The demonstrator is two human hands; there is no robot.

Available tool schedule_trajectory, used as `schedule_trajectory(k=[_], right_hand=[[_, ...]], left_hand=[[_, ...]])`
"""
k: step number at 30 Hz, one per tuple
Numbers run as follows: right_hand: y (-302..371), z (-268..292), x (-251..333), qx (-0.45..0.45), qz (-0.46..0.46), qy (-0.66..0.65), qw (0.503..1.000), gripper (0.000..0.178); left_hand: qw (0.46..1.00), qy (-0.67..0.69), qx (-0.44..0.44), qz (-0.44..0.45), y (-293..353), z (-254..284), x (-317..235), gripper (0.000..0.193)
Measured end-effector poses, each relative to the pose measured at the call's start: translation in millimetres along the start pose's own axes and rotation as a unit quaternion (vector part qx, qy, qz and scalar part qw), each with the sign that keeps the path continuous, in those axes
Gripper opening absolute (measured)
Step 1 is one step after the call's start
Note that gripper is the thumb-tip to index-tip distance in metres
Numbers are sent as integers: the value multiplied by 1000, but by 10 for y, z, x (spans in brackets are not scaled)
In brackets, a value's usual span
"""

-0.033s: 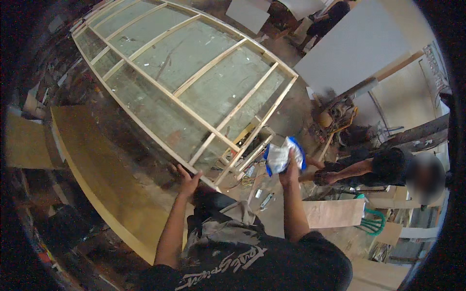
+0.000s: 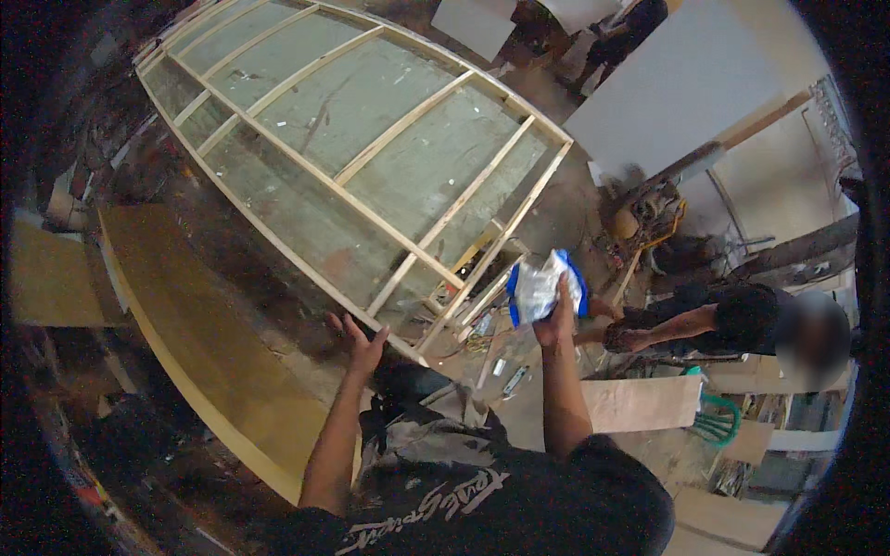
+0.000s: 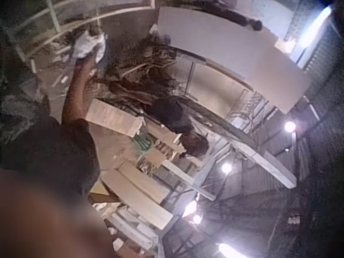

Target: The person applies adhesive from a tube along the joints of a wooden frame, then positions and presses a large plywood panel onto the frame to bond it. The person works in a workshop with tools and materials visible.

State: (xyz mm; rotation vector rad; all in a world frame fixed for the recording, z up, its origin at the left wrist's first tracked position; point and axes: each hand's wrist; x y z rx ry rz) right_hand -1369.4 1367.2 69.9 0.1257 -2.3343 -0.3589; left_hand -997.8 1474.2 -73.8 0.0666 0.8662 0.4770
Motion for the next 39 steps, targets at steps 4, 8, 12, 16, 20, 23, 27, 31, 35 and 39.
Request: schedule_trajectory(k=[4, 8, 12, 16, 20, 23, 27, 31, 35, 39], right_hand=[[-413, -814, -327, 1, 3, -118, 993, 48], [-1080, -1156, -656, -13, -1, -102, 995, 41], [-1949, -1208, -623, -116, 35, 33, 992, 39], [-2823, -1090, -185, -235, 113, 178, 949, 37], [-3667, -819, 186, -331, 213, 330, 858, 48], [-4292, -429, 417, -351, 294, 450, 767, 51], [-4849, -31, 599, -282, 299, 537, 737, 51], [-5091, 80, 832, -315, 179, 638, 679, 50], [-5174, 30, 927, -311, 146, 681, 647, 50], [-5100, -19, 907, -278, 102, 681, 669, 52]], left_hand=[[988, 42, -149, -17, -159, 474, 27, 74], [967, 53, -217, -119, -1091, 1141, -55, 60], [958, -2, -210, -198, -2177, 1534, -232, 60], [960, 36, -188, -203, -2931, 1191, -556, 59], [967, -97, -219, -91, -3123, 875, -784, 63], [983, -56, -149, -89, -3124, 812, -863, 67], [978, -116, -143, -102, -3129, 827, -906, 76], [964, -197, -152, -96, -3148, 788, -941, 80], [968, -198, -124, -89, -3114, 794, -931, 82], [972, -190, -107, -88, -3102, 796, -902, 82]])
Point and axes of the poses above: each hand's wrist, its own y-axis away from the middle knuckle, its own z-axis out of the back of the hand, x = y × z, and after that the axes turned 2 degrees about x, right-handed
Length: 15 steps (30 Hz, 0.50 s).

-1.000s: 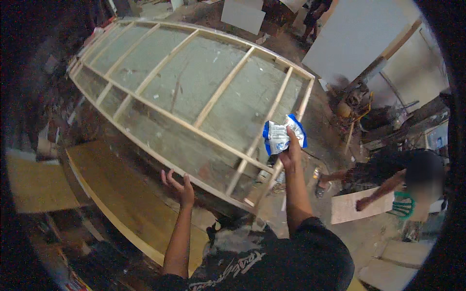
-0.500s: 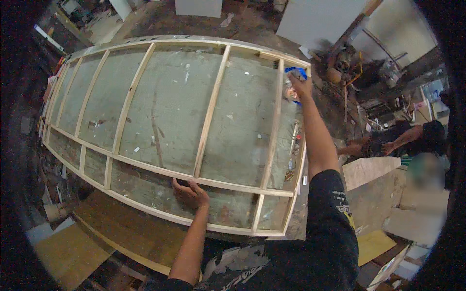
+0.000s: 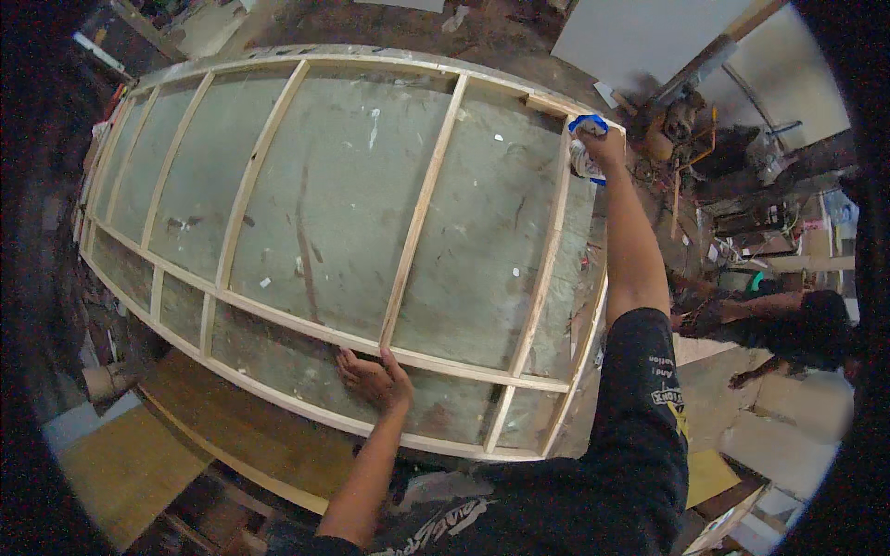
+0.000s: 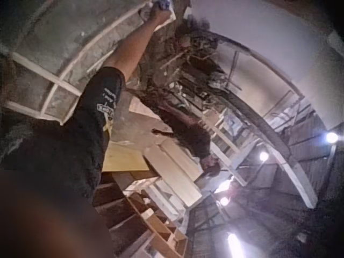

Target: The person applies adhesive from a tube along the joints of a wooden frame, then positions and presses a large plywood panel onto the frame to bond it. The person works in a workshop with tools and materials visible.

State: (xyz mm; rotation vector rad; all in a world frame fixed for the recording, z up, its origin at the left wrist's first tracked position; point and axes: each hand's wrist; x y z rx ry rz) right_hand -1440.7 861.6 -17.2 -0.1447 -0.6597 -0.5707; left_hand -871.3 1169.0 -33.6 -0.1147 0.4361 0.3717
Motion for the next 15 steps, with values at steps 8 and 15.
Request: schedule_trajectory(k=[8, 15], right_hand=[[862, -97, 60, -59, 6, 76, 995, 61], [2326, 23, 220, -1, 7, 46, 999, 47]], left_hand=[[999, -22, -37, -33, -29, -44, 18, 78], [999, -20, -28, -26, -19, -15, 7, 76]])
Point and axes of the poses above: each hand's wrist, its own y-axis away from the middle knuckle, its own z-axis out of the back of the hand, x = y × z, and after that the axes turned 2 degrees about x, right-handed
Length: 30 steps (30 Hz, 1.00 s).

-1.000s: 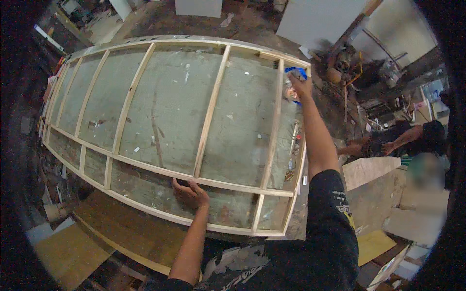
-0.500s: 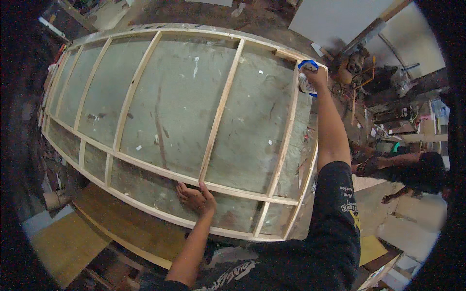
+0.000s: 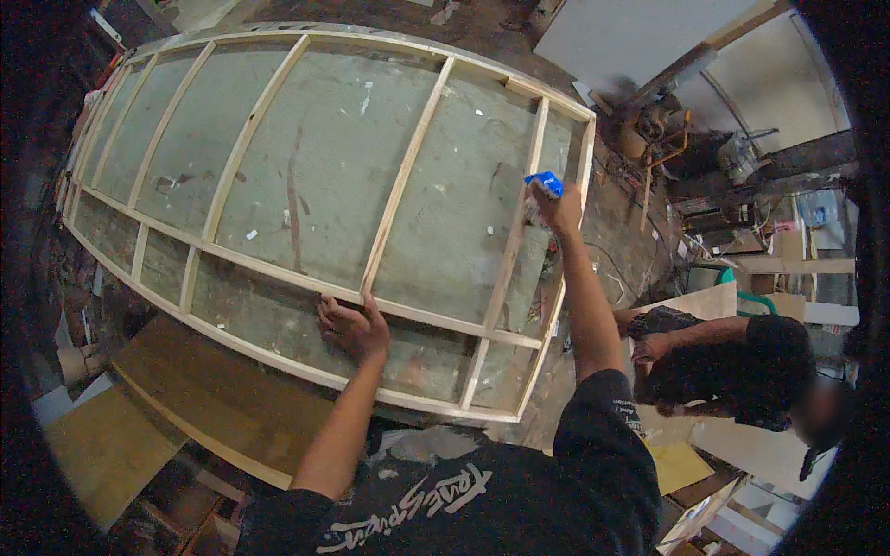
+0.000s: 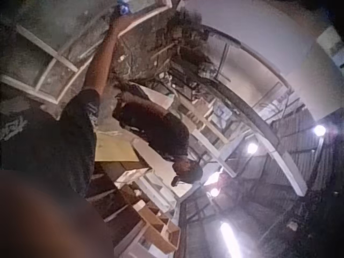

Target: The person applies adhesive from a tube along the joints of a wooden frame, then positions and presses a large plywood panel onto the frame to bond it. The person works in a workshop with tools and materials visible.

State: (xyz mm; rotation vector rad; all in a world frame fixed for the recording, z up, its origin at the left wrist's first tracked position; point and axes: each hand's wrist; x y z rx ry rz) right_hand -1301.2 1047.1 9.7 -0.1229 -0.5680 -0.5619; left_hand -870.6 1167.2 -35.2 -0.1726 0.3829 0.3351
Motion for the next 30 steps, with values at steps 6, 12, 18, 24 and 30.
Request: schedule_trajectory(k=[6, 12, 18, 24, 30], right_hand=[[1229, -116, 141, -19, -7, 92, 996, 25], [2099, -9, 186, 38, -53, 44, 997, 23], [2419, 80, 218, 39, -14, 107, 993, 34], [2973, 269, 678, -55, -186, -340, 920, 24], [3409, 347, 1495, -156, -290, -675, 660, 25]], left_hand=[[999, 34, -26, -4, -1, -1, 42, 72], [996, 80, -20, -18, 18, 26, 121, 77], [987, 153, 37, -36, 0, 95, 246, 75], [932, 327, 8, -159, -575, 475, 380, 62], [924, 300, 130, -199, -2442, -593, -813, 55]])
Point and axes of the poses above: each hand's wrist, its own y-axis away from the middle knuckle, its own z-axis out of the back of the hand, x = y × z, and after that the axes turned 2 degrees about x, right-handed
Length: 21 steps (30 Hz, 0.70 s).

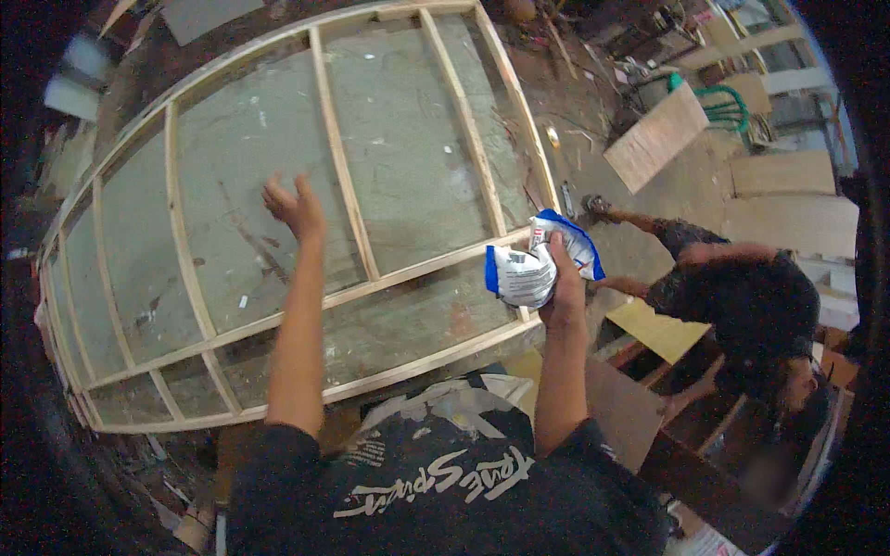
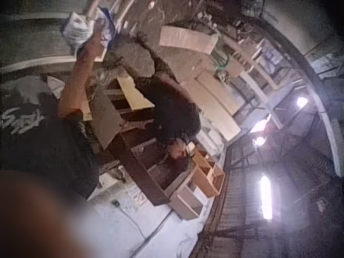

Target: The person applies adhesive from a tube along the joints of a wooden frame, then positions and presses a large plywood panel onto the frame to bond it. The person works in a workshop with tools and materials visible.

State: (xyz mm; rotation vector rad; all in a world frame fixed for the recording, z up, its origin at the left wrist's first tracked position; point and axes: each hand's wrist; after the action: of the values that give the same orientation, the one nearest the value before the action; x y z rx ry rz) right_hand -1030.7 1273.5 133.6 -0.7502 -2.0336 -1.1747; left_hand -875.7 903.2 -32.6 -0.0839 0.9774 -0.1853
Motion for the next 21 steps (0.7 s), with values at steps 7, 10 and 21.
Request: schedule_trajectory(k=[7, 10, 21], right_hand=[[-1034, -526, 300, -73, 187, 167, 965, 13], [-2162, -718, 493, -33, 226, 305, 924, 14], [-5029, -1825, 684, 98, 377, 558, 733, 44]], left_hand=[[954, -290, -60, -50, -577, -864, 163, 64], [941, -332, -46, -52, -570, -834, 113, 67], [922, -384, -27, -38, -567, -787, -36, 70]])
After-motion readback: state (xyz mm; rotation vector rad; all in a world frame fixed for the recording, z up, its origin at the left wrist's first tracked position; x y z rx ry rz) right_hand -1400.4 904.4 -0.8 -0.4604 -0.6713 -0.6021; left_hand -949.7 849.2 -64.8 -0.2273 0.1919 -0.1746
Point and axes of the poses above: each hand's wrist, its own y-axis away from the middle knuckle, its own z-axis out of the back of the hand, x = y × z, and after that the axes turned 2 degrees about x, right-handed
